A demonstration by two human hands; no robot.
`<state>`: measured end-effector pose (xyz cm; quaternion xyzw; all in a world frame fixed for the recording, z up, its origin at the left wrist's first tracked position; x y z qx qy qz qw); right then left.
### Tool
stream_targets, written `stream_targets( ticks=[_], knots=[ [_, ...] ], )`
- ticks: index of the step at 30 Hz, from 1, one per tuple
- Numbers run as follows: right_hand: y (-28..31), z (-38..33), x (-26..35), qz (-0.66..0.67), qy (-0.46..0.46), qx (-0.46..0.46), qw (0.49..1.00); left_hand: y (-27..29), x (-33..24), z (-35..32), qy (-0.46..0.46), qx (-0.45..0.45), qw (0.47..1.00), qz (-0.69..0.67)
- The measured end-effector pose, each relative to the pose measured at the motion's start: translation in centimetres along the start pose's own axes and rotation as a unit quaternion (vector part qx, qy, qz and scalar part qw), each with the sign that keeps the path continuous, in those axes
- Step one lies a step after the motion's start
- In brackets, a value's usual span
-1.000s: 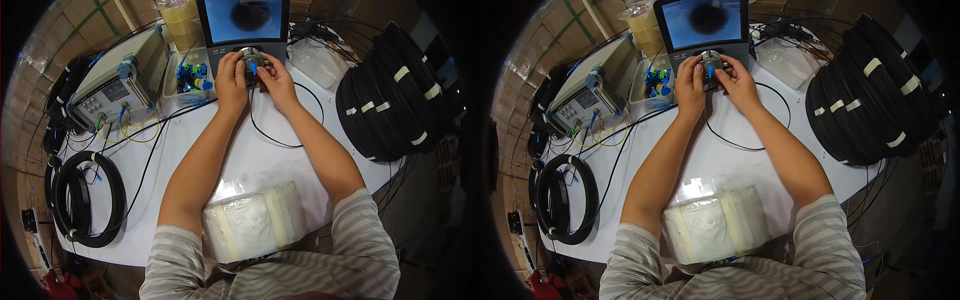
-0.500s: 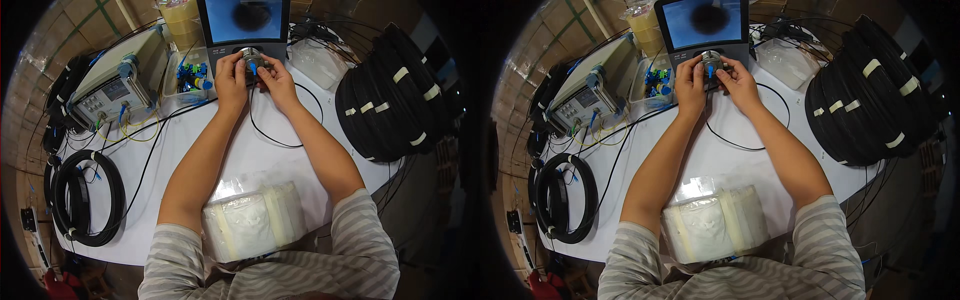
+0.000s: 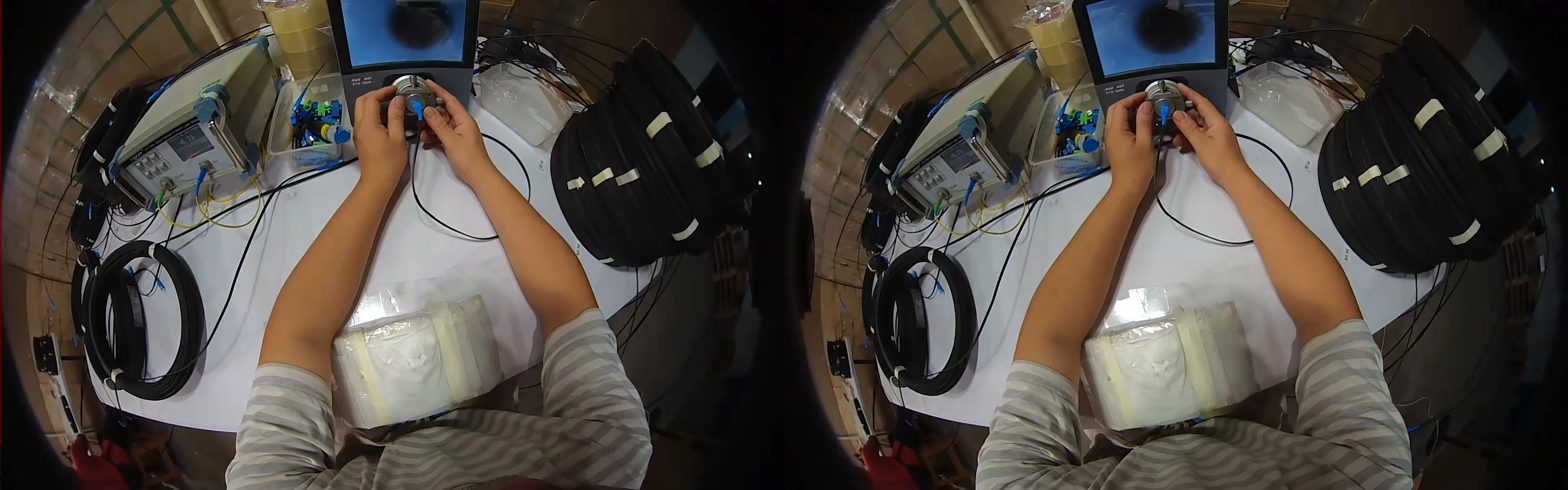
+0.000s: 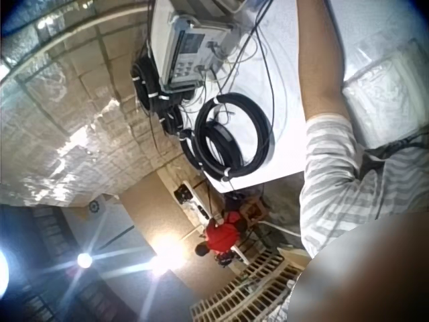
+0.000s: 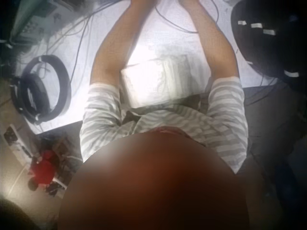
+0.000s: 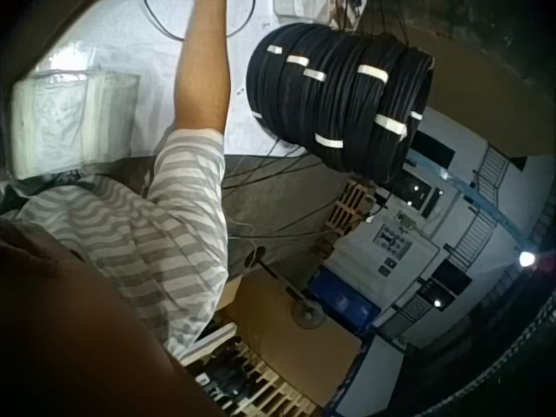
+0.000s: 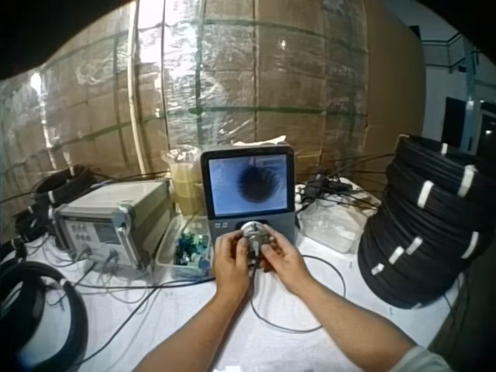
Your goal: Inspecting a fiber optic connector using a digital microscope and verifying continuity with a visual fault locator.
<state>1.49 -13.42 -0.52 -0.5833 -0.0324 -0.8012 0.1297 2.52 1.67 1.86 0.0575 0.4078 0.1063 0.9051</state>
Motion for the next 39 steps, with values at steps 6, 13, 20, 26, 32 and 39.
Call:
stream_targets(
  ticks=[6,13,20,26,32,39],
  knots=[
    [-0.1,0.1,-0.4,-0.007,0.021,-0.066,0.998,0.2,-0.7,0.4,-0.076,0.015,0.997,0.023],
    [0.0,0.0,-0.5,0.007,0.012,-0.042,0.999,-0.1,-0.4,0.3,-0.044,0.033,0.998,0.002],
    [0.0,0.1,-0.3,0.016,0.006,-0.029,0.999,0.2,-0.5,0.3,-0.043,0.018,0.999,0.022],
    [0.1,0.0,-0.1,0.022,-0.003,-0.007,1.000,0.1,-0.4,0.2,-0.031,0.004,1.000,0.004],
    [0.3,0.0,0.1,0.018,-0.015,0.015,1.000,0.1,-0.3,0.1,-0.019,-0.005,1.000,0.000],
    [0.0,0.1,0.0,0.019,-0.009,0.021,1.000,0.3,-0.1,0.0,-0.019,-0.004,1.000,0.018]
  ],
)
Point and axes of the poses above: each hand's wrist, its own z-axis towards the middle knuckle, its own y-axis out of the back of the hand, x = y × z, the point moved 4 cm from there along z, towards the middle knuckle, and after that the axes turned 10 degrees about x, right-handed, at the moved point
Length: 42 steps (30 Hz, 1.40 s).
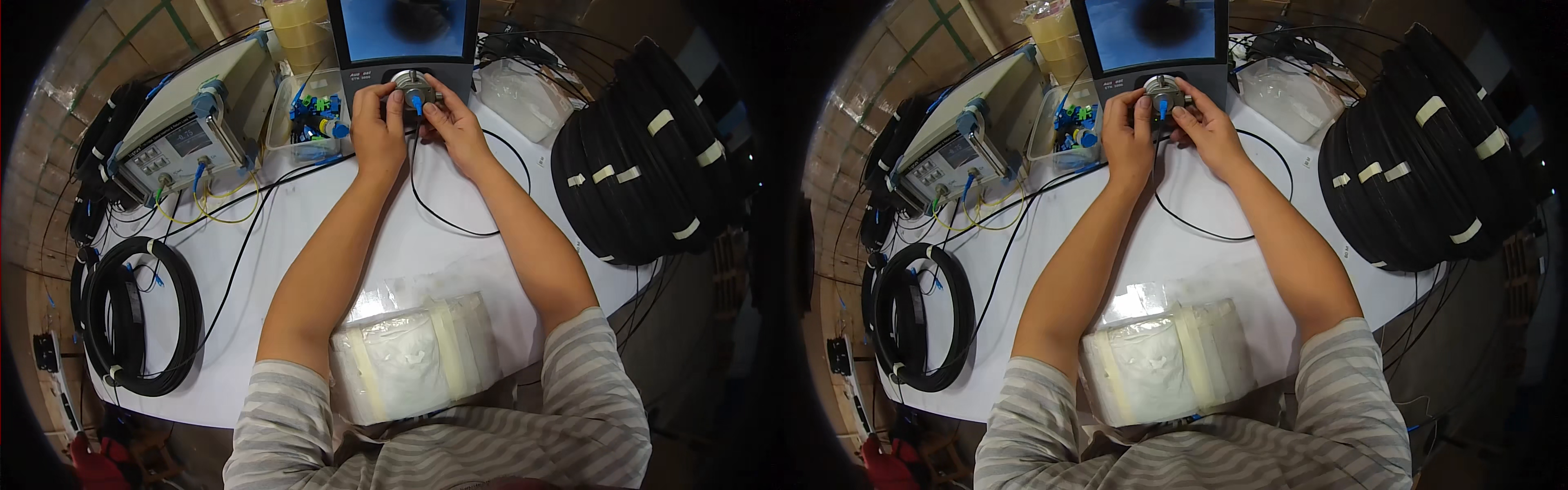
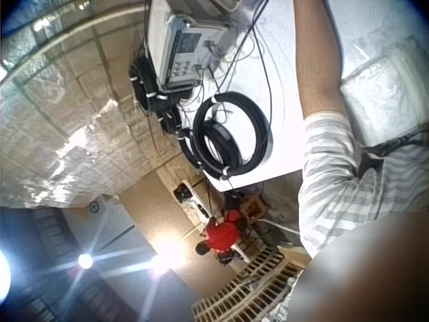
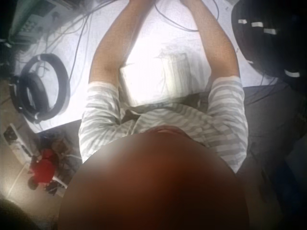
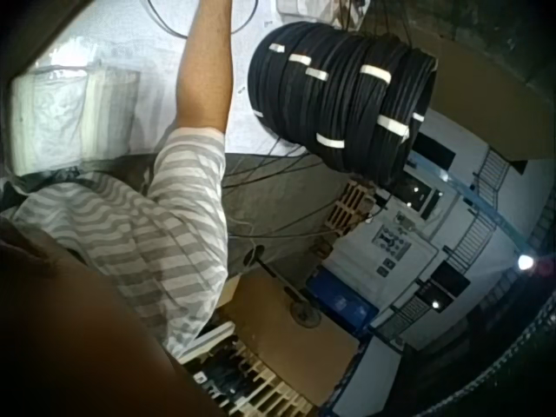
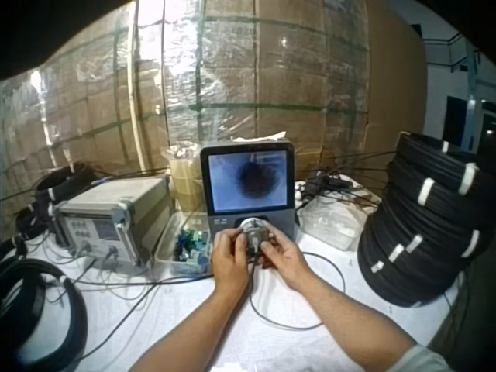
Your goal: Inspecting a fiber optic connector using a digital microscope and verifying continuity with a visual fault locator.
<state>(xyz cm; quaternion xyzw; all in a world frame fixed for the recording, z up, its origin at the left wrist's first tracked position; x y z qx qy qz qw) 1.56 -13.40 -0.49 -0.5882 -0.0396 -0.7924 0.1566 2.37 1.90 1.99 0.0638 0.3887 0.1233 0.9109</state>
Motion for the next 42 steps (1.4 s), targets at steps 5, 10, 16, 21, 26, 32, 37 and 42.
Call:
stream_targets(
  ticks=[5,10,16,21,26,32,37,42],
  knots=[
    [0.2,0.1,-0.6,-0.035,0.055,-0.085,0.994,-0.4,-1.3,0.2,-0.090,-0.014,0.994,0.062],
    [-0.2,0.1,-0.5,-0.042,0.039,-0.094,0.994,-0.5,-0.7,0.0,-0.037,0.052,0.998,-0.014],
    [-0.1,-0.2,-0.2,-0.053,0.045,-0.085,0.994,-0.8,-0.7,0.2,-0.045,0.049,0.998,-0.020],
    [0.0,-0.1,-0.1,-0.060,0.024,-0.071,0.995,-0.7,-1.0,0.3,-0.034,0.042,0.998,-0.017],
    [-0.1,-0.2,0.0,-0.037,0.012,-0.063,0.997,-0.7,-0.9,0.1,-0.020,0.034,0.999,-0.012],
    [-0.3,-0.1,0.1,-0.015,0.015,-0.042,0.999,-0.9,0.2,0.3,0.013,0.028,0.999,-0.034],
    [-0.2,0.0,-0.2,-0.020,0.020,-0.042,0.999,-0.8,0.0,0.2,0.021,0.025,0.999,-0.029],
    [-0.2,-0.2,-0.3,-0.048,0.026,-0.100,0.994,-0.3,-0.7,0.2,-0.011,0.025,1.000,0.005]
  ],
)
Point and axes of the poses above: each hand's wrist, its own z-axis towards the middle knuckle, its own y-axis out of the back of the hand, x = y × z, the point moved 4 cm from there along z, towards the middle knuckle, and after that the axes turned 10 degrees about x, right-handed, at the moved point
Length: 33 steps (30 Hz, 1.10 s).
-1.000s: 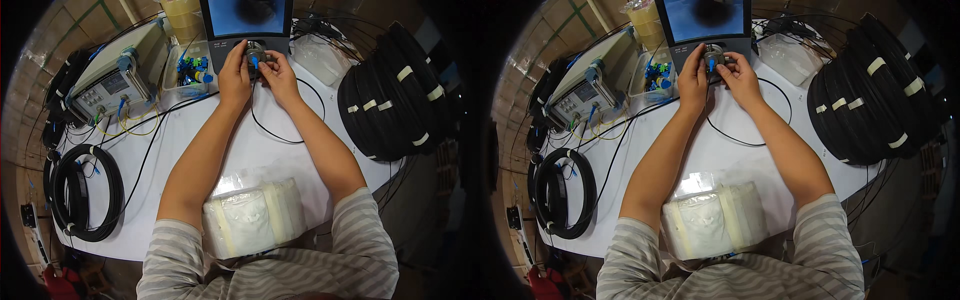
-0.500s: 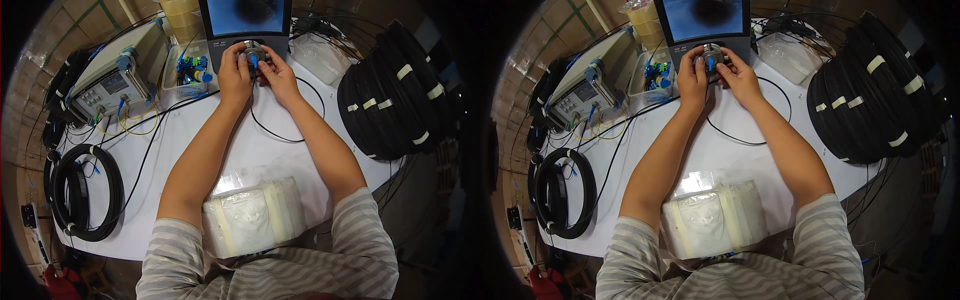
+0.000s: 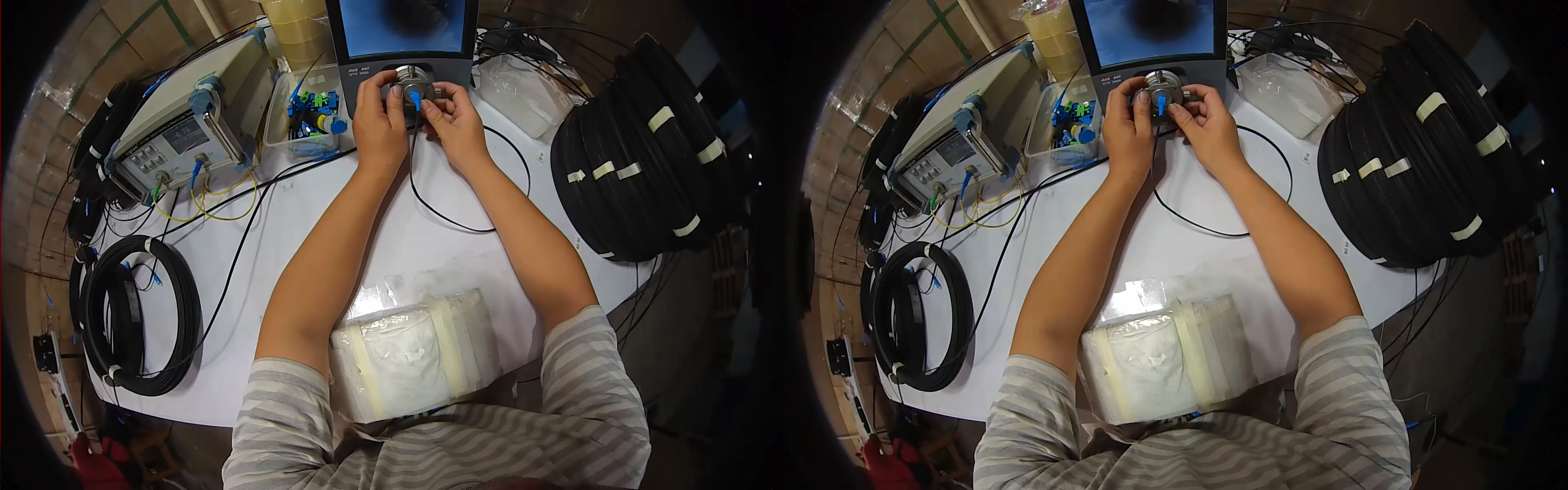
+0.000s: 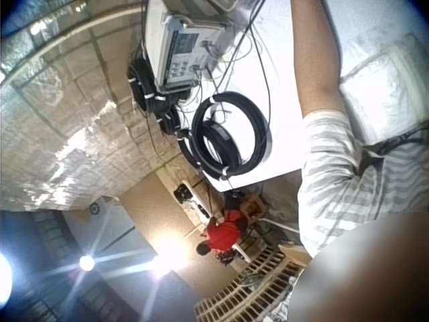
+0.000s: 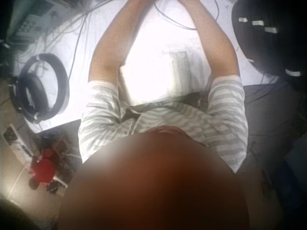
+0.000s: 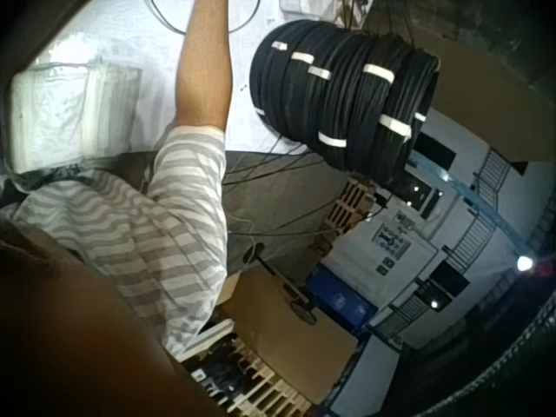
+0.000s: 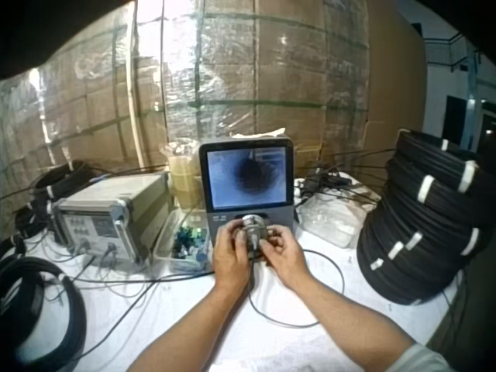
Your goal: Inspecting a fiber optic connector using a digital microscope and verifying continuity with a visual fault locator.
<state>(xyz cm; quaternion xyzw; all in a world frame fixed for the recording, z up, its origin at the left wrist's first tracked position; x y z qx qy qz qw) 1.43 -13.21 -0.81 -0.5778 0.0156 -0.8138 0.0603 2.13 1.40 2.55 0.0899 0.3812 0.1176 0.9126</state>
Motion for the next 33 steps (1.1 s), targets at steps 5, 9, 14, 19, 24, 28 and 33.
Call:
stream_targets(
  ticks=[5,9,14,19,24,28,33],
  knots=[
    [0.00,0.12,0.00,-0.001,0.021,0.018,1.000,0.00,-0.10,0.09,-0.013,-0.008,1.000,0.003],
    [0.12,0.29,-0.10,-0.015,0.016,0.040,0.999,-0.10,0.04,0.05,-0.015,-0.018,1.000,-0.008],
    [0.03,0.34,-0.06,0.018,-0.008,0.073,0.997,-0.10,-0.19,-0.04,-0.008,-0.023,1.000,-0.009],
    [-0.15,0.44,0.25,0.031,-0.016,0.098,0.995,0.02,-0.16,-0.04,-0.007,-0.025,1.000,0.016],
    [0.03,0.26,0.10,0.030,-0.007,0.057,0.998,0.01,0.10,-0.02,-0.003,-0.015,1.000,0.003],
    [0.08,0.30,-0.01,0.010,0.000,0.005,1.000,0.07,0.68,0.04,-0.033,0.001,0.999,0.011],
    [0.47,0.31,-0.10,0.006,-0.008,0.011,1.000,-0.04,0.61,0.06,-0.009,0.004,1.000,-0.021]
  ],
)
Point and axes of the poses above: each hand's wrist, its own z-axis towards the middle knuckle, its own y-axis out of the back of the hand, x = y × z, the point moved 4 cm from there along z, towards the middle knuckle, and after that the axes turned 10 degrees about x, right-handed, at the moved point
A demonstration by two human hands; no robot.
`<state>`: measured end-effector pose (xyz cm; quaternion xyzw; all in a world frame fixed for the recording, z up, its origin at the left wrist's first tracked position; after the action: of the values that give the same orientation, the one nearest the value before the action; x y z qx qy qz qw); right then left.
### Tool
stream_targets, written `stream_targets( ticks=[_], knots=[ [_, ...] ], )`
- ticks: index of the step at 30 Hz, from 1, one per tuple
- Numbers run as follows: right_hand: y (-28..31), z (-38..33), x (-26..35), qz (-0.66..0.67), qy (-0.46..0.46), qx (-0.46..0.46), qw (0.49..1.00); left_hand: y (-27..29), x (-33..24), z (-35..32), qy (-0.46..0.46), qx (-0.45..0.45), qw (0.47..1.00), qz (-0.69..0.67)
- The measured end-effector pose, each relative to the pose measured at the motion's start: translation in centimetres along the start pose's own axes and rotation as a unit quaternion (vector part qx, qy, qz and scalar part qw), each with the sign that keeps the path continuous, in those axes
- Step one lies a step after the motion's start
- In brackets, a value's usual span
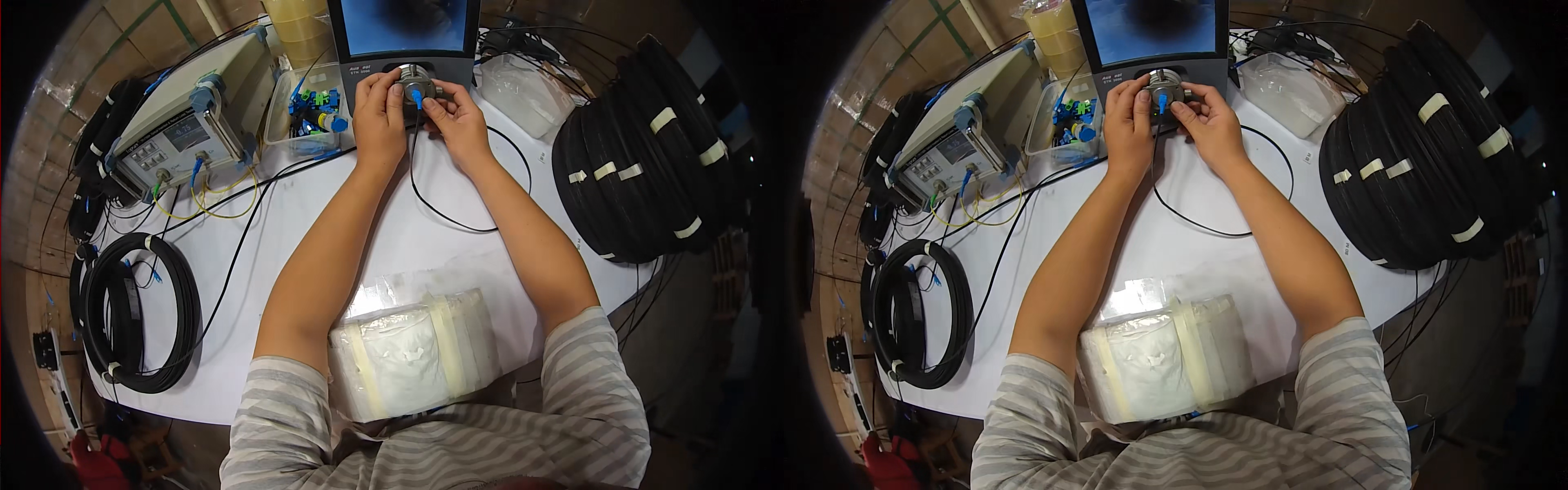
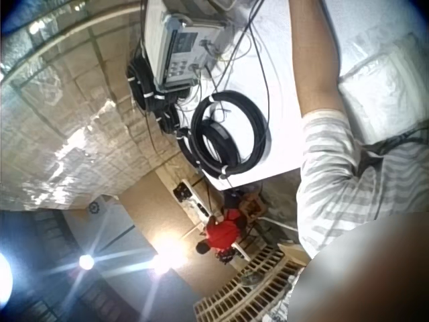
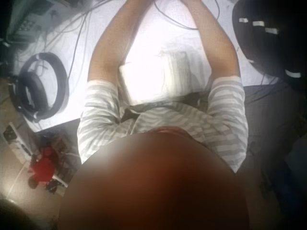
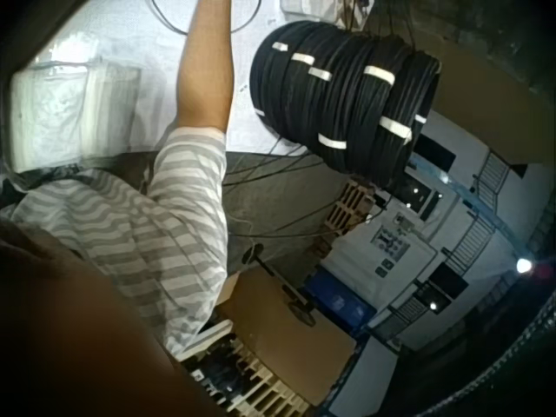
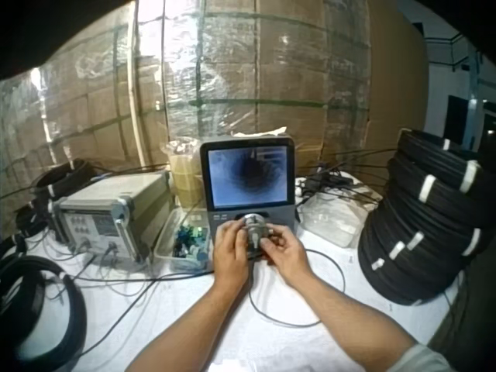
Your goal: Inspecting a fiber optic connector using a digital microscope and verifying continuity with a visual fault locator.
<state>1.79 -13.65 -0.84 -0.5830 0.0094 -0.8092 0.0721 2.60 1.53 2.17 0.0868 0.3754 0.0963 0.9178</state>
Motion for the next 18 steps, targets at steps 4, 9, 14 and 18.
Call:
stream_targets(
  ticks=[4,9,14,18],
  knots=[
    [0.03,0.03,-0.12,0.013,0.012,0.014,1.000,0.02,0.10,-0.09,0.010,-0.005,1.000,0.006],
    [-0.04,0.14,-0.23,0.027,0.000,0.035,0.999,-0.08,0.11,-0.24,0.016,-0.020,1.000,-0.004],
    [0.15,0.11,-0.17,0.027,-0.008,0.064,0.998,-0.02,0.26,-0.34,0.013,-0.035,0.999,0.007],
    [0.04,0.06,0.07,0.026,-0.016,0.079,0.996,0.03,0.30,-0.43,0.021,-0.046,0.999,0.004]
  ],
)
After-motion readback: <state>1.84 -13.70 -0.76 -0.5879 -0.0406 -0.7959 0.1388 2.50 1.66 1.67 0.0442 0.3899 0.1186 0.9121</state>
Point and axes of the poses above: each hand's wrist, its own z-axis towards the middle knuckle, its own y-axis out of the back of the hand, x = y × z, the point moved 4 cm from there along z, towards the middle knuckle, and after that the axes turned 10 degrees about x, right-handed, at the moved point
